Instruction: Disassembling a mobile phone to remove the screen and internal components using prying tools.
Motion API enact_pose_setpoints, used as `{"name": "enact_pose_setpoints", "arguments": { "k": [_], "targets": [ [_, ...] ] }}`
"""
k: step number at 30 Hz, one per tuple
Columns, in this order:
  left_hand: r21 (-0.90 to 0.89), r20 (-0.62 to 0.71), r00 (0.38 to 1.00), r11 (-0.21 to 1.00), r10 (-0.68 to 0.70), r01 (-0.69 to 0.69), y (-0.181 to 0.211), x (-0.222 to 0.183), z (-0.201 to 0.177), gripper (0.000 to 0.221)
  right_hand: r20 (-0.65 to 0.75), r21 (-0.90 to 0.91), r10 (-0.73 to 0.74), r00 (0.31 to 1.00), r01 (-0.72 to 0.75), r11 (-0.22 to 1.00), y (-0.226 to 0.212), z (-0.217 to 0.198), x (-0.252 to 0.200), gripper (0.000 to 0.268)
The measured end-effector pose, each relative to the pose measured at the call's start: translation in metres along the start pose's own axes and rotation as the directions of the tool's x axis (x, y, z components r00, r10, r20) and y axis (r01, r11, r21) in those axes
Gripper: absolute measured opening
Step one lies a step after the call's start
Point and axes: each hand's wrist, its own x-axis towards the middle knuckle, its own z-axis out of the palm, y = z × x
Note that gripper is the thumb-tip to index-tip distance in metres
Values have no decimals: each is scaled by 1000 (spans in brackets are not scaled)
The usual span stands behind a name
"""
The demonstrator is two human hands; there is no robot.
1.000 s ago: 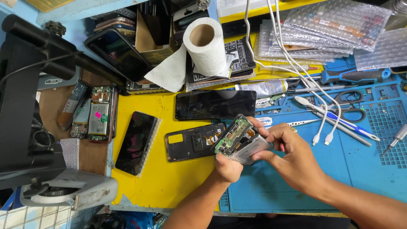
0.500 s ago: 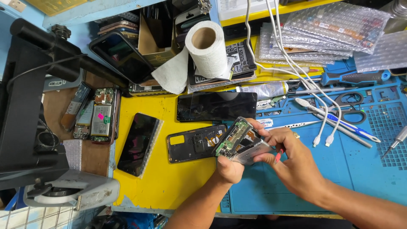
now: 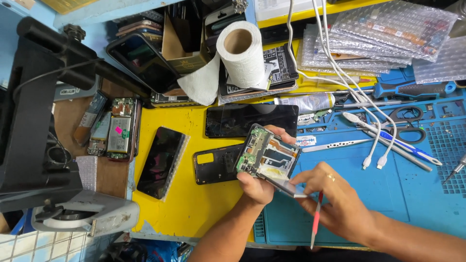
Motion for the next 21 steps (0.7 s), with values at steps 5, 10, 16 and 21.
{"name": "enact_pose_setpoints", "arguments": {
  "k": [5,10,16,21],
  "targets": [
    [-8,-65,996,998,59,-59,-5,2,10,101,17,-141,-174,985,175,974,14,11,-14,30],
    [-4,-135,976,985,170,-172,-9,3,18,96,80,-201,-335,939,344,917,17,16,-21,22],
    [423,50,976,881,210,-211,9,3,28,95,100,-252,-252,963,270,929,-2,5,0,36],
    [213,-61,986,967,154,-138,7,5,36,96,116,-262,-330,937,349,900,0,-5,-3,43]
  ]
}}
